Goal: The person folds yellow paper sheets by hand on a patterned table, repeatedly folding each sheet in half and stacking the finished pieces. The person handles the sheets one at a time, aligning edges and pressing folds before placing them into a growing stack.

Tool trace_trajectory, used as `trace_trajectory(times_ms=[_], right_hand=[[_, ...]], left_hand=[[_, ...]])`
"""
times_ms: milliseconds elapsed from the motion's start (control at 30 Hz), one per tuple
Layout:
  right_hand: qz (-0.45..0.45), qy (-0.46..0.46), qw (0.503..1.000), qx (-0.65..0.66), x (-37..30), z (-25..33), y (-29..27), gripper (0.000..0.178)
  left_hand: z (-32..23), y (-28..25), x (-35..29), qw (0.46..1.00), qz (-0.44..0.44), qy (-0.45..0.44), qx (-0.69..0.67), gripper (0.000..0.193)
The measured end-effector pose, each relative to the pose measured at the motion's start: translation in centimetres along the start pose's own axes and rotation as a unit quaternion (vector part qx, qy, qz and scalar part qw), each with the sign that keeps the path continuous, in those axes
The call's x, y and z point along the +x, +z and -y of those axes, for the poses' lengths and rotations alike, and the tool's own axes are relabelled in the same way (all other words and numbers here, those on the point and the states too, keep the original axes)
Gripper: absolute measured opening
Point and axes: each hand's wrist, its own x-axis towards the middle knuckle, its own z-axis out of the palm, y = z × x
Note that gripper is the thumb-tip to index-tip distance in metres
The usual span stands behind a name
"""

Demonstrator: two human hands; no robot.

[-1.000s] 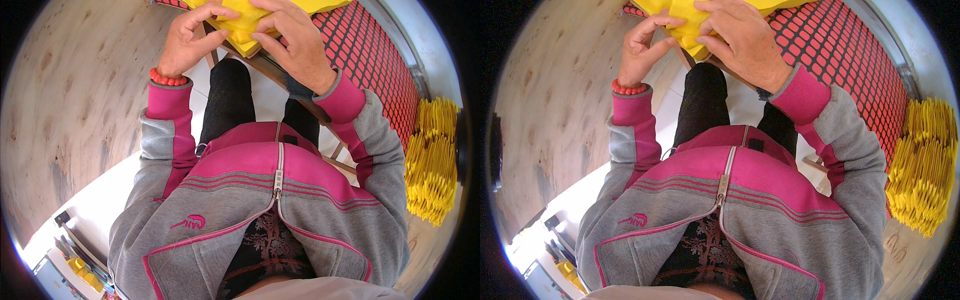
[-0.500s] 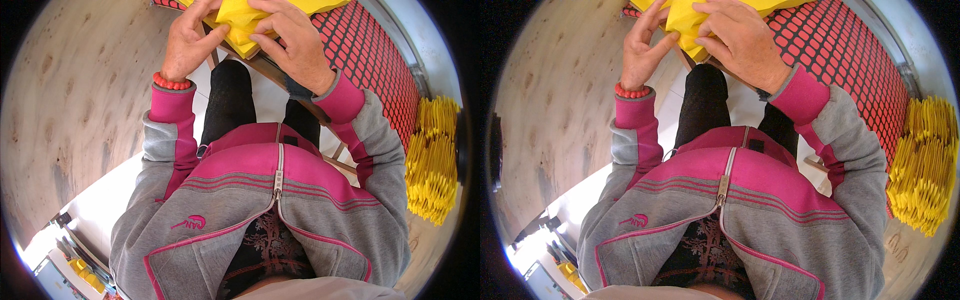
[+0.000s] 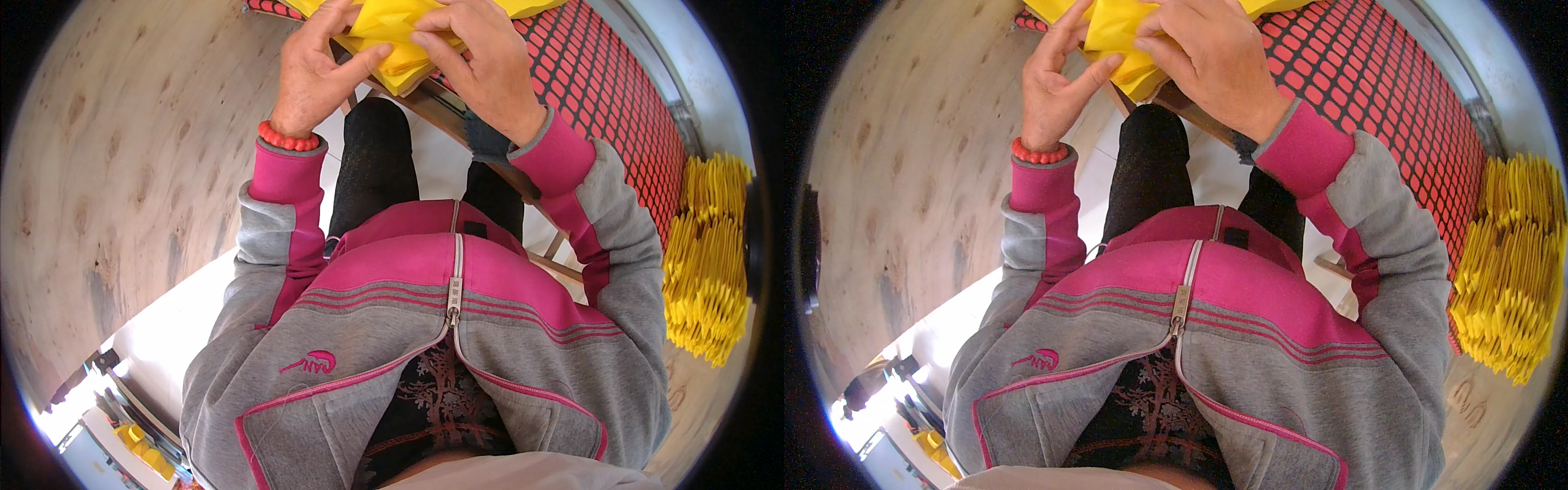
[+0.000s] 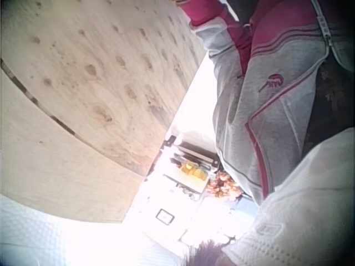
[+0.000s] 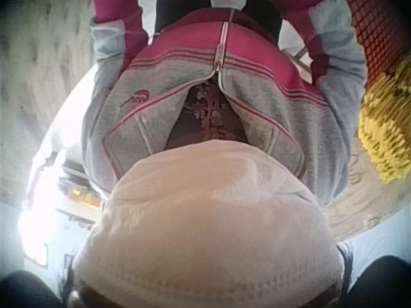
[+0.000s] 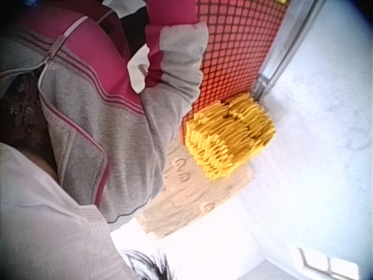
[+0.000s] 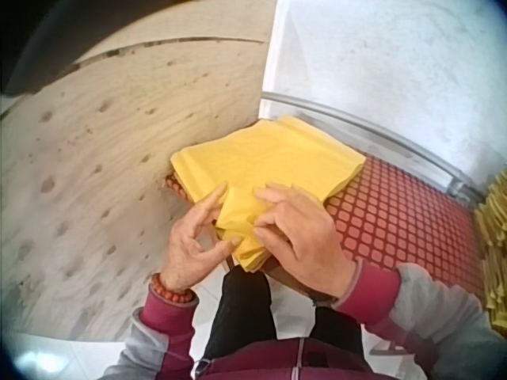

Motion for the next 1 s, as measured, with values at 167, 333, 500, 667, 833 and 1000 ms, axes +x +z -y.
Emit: trace_trajectory(times_ms=[167, 333, 500, 667, 833, 1000], right_hand=[[-0.028, 0.000, 0.999, 0.037, -0.1, -0.2, -0.4, 0.019], [-0.020, -0.067, 0.997, 0.037, -0.1, -0.2, -0.9, 0.020], [0.047, -0.106, 0.993, 0.007, 0.1, 0.0, -1.5, 0.019], [0.079, -0.083, 0.993, -0.022, -0.3, 0.3, -1.3, 0.016], [0.058, -0.081, 0.995, -0.019, -0.5, 0.0, -0.3, 0.015], [0.060, -0.046, 0.997, 0.016, -0.6, 0.0, -0.3, 0.017]], left_hand=[[0.2, 1.2, -0.1, 0.996, -0.073, -0.021, -0.048, 0.055], [1.8, 1.6, -0.4, 0.988, -0.101, -0.005, -0.118, 0.029], [3.7, 1.1, -0.6, 0.984, -0.077, -0.001, -0.164, 0.007], [4.3, -0.2, -0.6, 0.993, 0.009, 0.048, -0.111, 0.016], [3.4, -1.4, -0.2, 0.990, 0.083, 0.000, -0.118, 0.021], [2.5, -2.0, 0.0, 0.983, 0.121, 0.015, -0.134, 0.026]])
